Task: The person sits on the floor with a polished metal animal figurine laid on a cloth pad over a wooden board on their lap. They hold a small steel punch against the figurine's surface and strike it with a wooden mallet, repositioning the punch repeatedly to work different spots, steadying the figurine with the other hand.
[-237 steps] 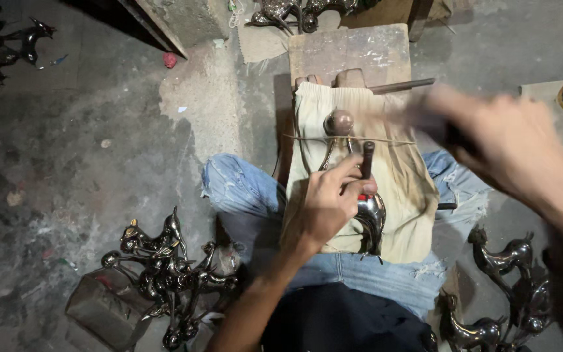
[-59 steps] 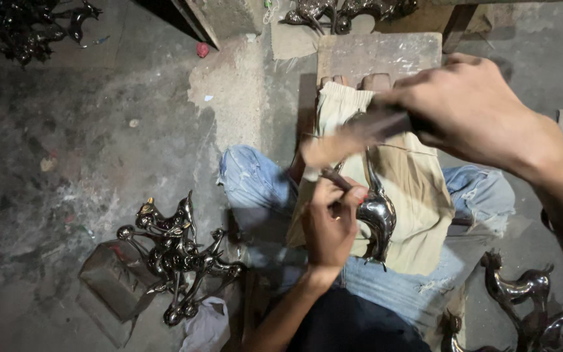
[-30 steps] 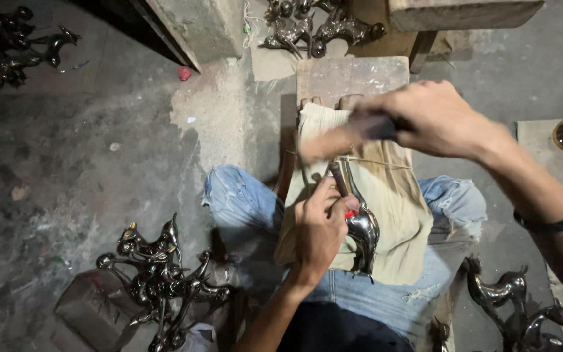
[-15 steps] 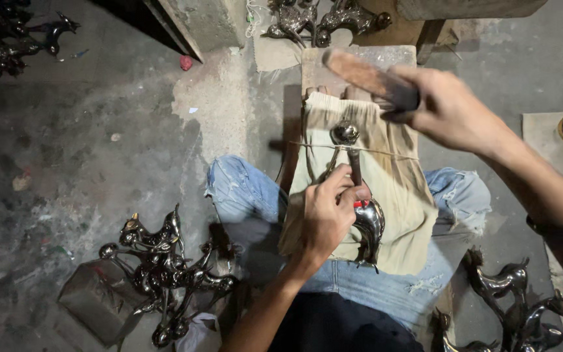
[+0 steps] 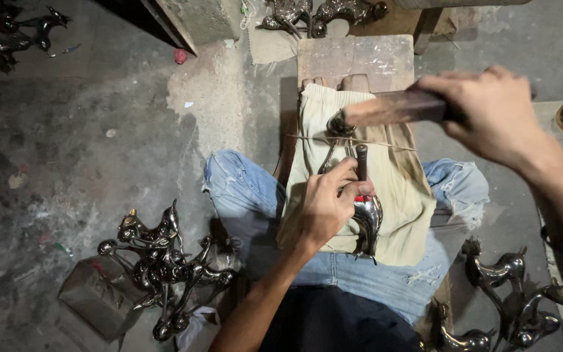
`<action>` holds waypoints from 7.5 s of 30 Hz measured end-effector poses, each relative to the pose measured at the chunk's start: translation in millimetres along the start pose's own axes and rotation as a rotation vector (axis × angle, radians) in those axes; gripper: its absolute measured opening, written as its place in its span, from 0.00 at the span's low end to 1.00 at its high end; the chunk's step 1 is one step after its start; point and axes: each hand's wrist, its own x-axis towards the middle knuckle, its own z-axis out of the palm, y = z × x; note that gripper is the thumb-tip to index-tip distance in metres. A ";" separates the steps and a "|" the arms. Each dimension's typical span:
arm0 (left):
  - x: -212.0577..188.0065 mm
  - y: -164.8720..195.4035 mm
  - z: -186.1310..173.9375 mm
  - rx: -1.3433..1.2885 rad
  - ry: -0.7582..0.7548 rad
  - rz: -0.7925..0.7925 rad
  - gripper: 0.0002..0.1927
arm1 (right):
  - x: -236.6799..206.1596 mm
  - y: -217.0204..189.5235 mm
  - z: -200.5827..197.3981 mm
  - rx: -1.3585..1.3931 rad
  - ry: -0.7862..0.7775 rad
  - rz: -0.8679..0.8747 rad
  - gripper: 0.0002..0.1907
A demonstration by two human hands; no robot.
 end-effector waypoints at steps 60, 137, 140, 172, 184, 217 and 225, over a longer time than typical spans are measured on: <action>-2.5 2.9 18.2 0.090 0.112 -0.021 0.07 | 5.5 11.6 -14.2 -0.436 -0.465 0.047 0.33; 113.7 -8.6 22.8 0.241 -1.173 0.387 0.16 | -202.1 -54.1 137.1 0.951 0.619 0.649 0.14; 115.2 -9.7 21.3 0.199 -1.178 0.393 0.16 | -199.3 -51.4 137.5 0.994 0.539 0.822 0.14; 87.2 -10.7 6.1 0.323 -0.884 0.424 0.22 | -157.8 -45.1 72.6 0.852 0.507 0.525 0.16; 64.2 -19.7 -3.8 0.259 -0.624 0.285 0.20 | -126.6 1.9 72.8 0.691 0.348 0.191 0.09; 2.7 6.4 -9.2 0.118 -0.121 0.039 0.12 | -32.6 -6.7 1.4 0.051 -0.199 0.216 0.20; 6.7 6.2 -11.9 0.184 -0.155 0.035 0.16 | -34.4 23.3 12.7 -0.102 -0.247 0.103 0.25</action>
